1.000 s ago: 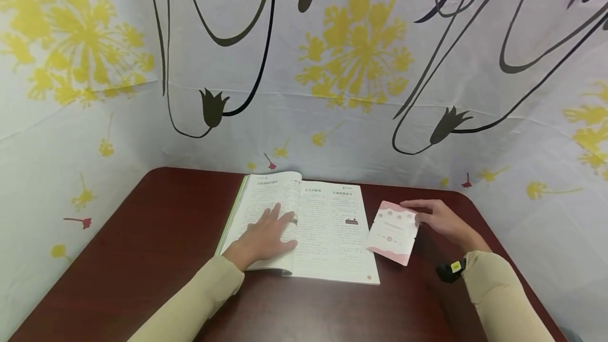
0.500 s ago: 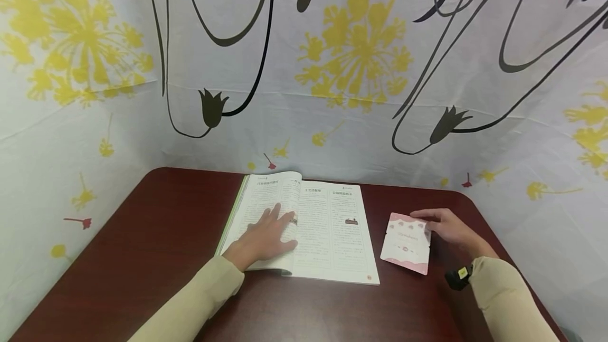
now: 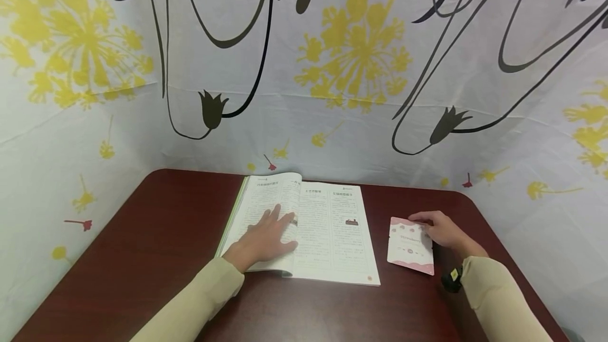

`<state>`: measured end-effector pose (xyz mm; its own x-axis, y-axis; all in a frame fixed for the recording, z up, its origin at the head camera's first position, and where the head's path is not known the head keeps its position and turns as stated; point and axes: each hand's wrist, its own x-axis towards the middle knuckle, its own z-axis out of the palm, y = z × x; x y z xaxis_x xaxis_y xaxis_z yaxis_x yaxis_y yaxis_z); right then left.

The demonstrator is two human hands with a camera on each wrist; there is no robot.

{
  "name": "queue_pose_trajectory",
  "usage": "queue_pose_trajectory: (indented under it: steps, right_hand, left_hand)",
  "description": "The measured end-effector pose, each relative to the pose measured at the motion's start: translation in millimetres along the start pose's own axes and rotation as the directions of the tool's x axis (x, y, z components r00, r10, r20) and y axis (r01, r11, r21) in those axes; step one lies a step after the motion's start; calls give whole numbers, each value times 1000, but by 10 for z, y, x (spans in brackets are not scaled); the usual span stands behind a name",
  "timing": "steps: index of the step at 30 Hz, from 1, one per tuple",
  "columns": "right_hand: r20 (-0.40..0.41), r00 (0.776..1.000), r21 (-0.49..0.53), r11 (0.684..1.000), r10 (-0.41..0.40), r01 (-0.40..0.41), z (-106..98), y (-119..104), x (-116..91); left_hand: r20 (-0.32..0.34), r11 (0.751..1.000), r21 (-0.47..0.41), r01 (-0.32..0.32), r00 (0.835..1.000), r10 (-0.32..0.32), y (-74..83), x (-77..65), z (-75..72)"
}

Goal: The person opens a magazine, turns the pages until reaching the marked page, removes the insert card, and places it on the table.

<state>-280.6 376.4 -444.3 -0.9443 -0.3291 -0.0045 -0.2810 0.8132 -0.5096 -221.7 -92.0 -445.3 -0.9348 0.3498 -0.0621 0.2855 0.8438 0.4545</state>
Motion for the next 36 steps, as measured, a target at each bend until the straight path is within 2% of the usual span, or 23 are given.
queue_pose_trajectory:
  steps: [12, 20, 27, 32, 36]
  right_hand:
    - [-51, 999, -49, 999, -7, 5, 54, -11, -4]
    - [-51, 998, -35, 999, -21, 19, 66, -6, -39]
    - [-64, 998, -58, 998, -18, 14, 67, -43, -78]
    - [-67, 998, -65, 998, 21, -26, 14, -119, -128]
    - [-90, 996, -119, 992, 23, -34, -14, -131, -158]
  left_hand:
    - [2, 1000, 1, -8, 1000, 8, 21, 10, -1]
    - [0, 1000, 7, -9, 1000, 9, 22, 5, -7]
    - [-10, 998, 65, -17, 1000, 18, 7, -24, -38]
    - [-59, 988, 149, -44, 997, 53, -52, -17, -52]
    - [-64, 987, 155, -31, 997, 41, -99, -3, -112]
